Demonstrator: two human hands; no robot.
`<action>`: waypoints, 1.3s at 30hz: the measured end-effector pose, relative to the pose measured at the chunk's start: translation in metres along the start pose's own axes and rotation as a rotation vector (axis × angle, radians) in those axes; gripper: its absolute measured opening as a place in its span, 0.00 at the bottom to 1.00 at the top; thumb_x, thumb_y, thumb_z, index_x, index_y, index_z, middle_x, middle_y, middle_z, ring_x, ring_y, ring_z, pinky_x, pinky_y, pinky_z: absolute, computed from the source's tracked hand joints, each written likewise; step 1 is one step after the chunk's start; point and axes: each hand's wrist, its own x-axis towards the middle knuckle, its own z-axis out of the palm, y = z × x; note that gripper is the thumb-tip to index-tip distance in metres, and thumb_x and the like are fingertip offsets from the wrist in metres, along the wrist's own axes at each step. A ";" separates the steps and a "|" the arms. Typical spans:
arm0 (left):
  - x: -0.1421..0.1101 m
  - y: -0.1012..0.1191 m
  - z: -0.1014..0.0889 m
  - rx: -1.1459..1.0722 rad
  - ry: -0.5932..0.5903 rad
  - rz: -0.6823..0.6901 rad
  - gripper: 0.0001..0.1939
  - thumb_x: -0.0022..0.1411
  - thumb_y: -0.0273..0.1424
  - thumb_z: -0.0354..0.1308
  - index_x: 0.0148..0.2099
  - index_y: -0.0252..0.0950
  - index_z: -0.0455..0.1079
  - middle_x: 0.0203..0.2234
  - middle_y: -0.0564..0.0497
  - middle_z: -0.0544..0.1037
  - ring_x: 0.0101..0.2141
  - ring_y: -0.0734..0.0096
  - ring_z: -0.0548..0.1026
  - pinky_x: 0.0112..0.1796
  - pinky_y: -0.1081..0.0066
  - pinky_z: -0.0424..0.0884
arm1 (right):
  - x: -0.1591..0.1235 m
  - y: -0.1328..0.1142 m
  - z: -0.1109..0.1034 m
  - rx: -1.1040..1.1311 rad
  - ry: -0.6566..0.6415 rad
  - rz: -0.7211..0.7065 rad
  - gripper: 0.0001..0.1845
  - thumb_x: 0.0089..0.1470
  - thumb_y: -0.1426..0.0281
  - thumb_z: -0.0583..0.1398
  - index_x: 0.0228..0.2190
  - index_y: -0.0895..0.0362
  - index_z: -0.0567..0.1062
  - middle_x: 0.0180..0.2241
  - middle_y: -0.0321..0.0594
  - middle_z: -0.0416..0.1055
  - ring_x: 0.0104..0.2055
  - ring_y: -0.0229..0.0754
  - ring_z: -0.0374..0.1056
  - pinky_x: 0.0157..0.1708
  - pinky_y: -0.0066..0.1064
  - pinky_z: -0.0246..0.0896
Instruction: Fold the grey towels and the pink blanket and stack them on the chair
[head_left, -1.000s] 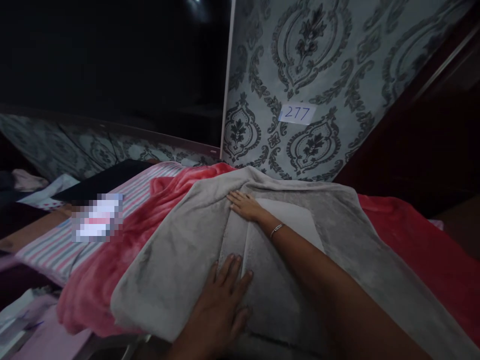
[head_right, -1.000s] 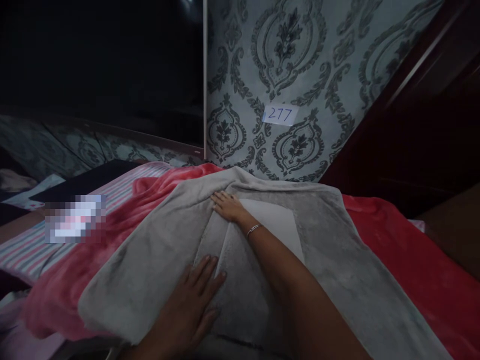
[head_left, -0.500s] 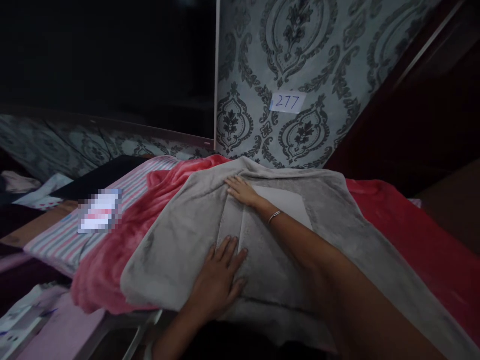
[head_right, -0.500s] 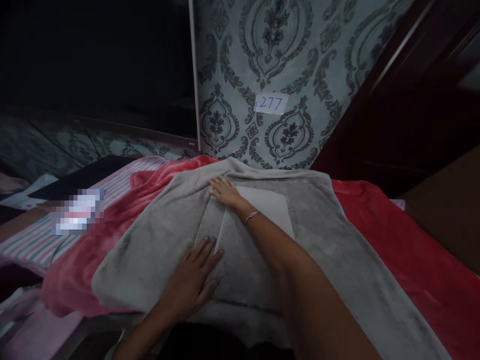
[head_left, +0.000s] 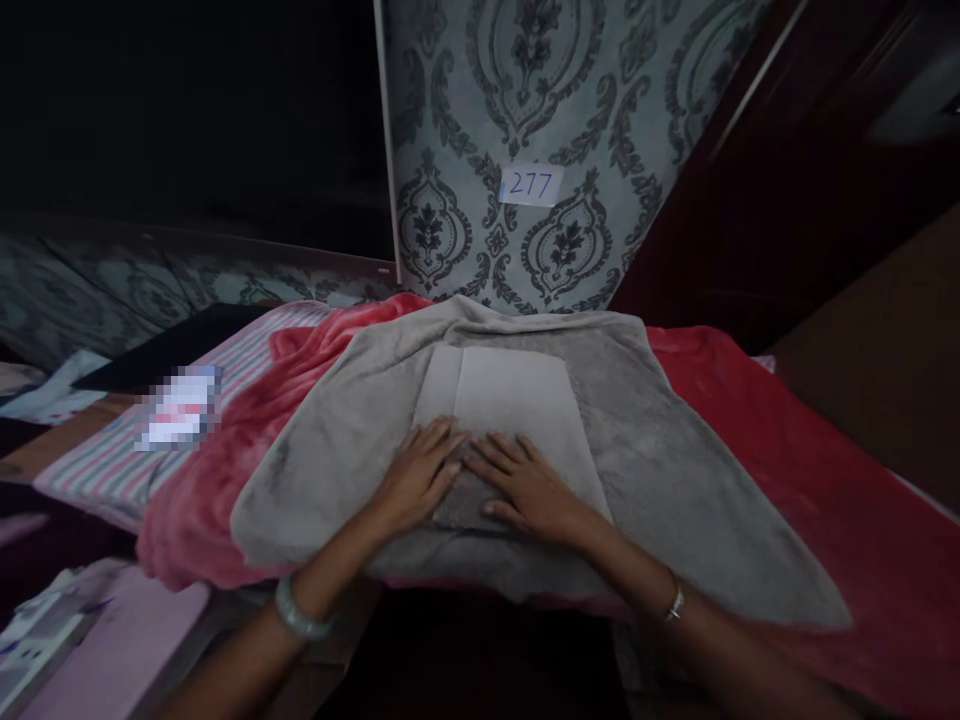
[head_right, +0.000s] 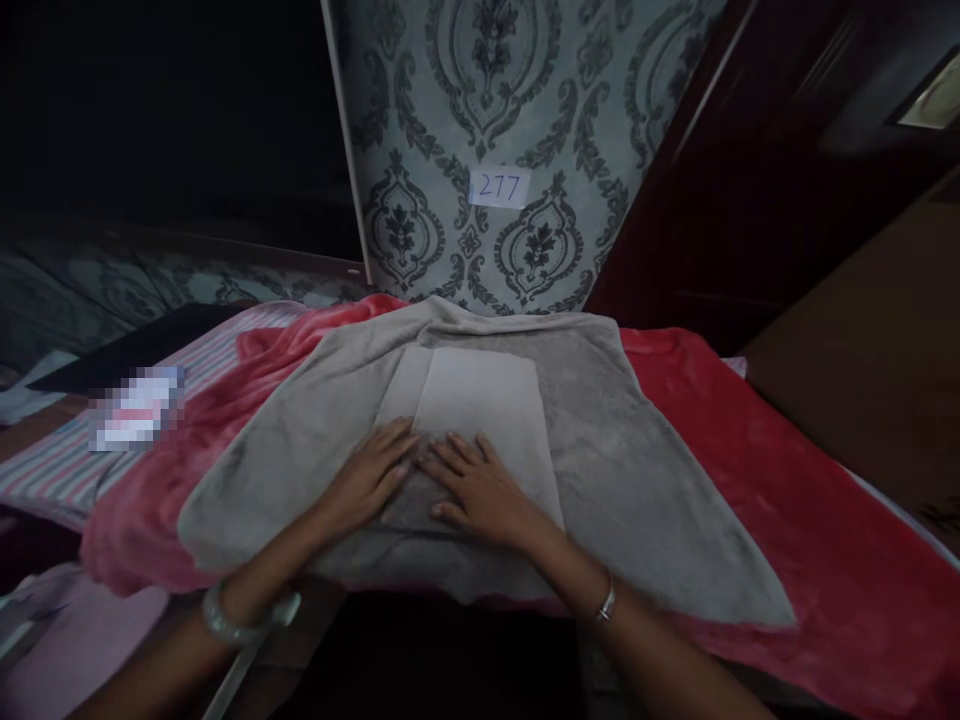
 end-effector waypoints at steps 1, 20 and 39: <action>0.017 0.001 -0.002 -0.013 -0.062 0.022 0.27 0.74 0.40 0.39 0.70 0.42 0.57 0.70 0.45 0.56 0.70 0.63 0.52 0.68 0.51 0.49 | 0.000 -0.002 0.001 -0.001 0.012 0.001 0.37 0.66 0.49 0.51 0.70 0.47 0.49 0.71 0.45 0.45 0.74 0.53 0.35 0.68 0.60 0.33; 0.155 -0.019 0.027 0.367 -0.209 -0.065 0.37 0.70 0.50 0.46 0.74 0.41 0.47 0.72 0.37 0.47 0.71 0.47 0.44 0.66 0.45 0.47 | -0.003 -0.007 0.006 0.160 0.068 -0.002 0.31 0.68 0.54 0.51 0.68 0.43 0.54 0.71 0.33 0.47 0.74 0.48 0.34 0.70 0.55 0.32; 0.168 0.029 0.028 0.399 -0.311 0.164 0.34 0.70 0.49 0.44 0.73 0.42 0.50 0.72 0.40 0.50 0.70 0.46 0.48 0.66 0.42 0.43 | -0.061 -0.005 0.003 0.062 0.211 0.205 0.28 0.67 0.61 0.56 0.65 0.48 0.63 0.69 0.43 0.54 0.72 0.52 0.42 0.69 0.57 0.39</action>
